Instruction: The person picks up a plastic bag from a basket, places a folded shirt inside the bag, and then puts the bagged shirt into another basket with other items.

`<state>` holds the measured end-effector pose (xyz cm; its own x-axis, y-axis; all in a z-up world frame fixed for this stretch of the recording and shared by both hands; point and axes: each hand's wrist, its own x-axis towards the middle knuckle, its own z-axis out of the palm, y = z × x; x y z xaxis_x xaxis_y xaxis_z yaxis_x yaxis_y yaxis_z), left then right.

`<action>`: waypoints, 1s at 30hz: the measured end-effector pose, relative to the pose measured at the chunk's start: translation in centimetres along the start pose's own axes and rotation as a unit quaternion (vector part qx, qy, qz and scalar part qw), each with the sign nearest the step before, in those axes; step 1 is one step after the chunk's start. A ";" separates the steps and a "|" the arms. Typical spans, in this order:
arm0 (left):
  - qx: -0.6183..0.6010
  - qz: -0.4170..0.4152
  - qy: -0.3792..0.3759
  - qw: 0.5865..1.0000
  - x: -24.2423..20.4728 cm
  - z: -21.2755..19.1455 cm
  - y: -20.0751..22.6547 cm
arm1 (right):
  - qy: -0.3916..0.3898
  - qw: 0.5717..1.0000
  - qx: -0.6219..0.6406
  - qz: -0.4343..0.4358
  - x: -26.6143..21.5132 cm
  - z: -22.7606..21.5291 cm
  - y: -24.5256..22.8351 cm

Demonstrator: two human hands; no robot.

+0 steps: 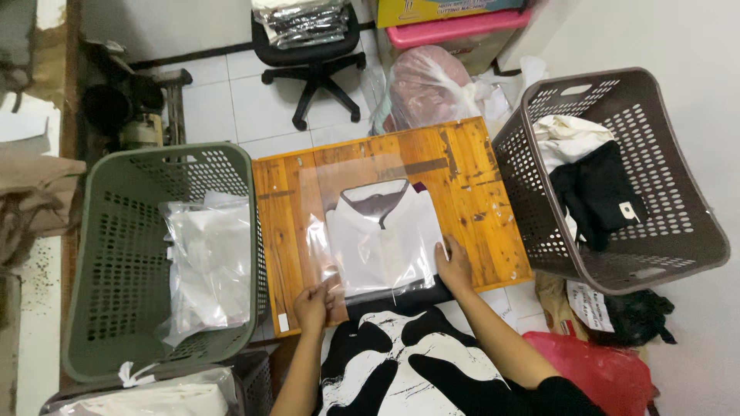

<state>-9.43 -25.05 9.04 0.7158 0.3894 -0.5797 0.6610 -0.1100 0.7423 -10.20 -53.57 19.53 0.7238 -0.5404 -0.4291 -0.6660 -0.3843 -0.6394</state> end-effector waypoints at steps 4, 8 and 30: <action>-0.032 -0.042 0.069 0.996 -1.3 -2.7 1.5 | 0.070 0.997 -0.019 0.030 2.0 1.5 1.4; 0.190 0.091 0.165 0.963 -1.6 -4.7 -1.1 | -0.047 0.983 -0.125 0.129 1.0 -0.4 -3.2; 0.199 0.238 -0.031 0.950 -11.2 1.9 12.4 | -0.077 0.975 0.191 0.083 7.6 -10.9 4.8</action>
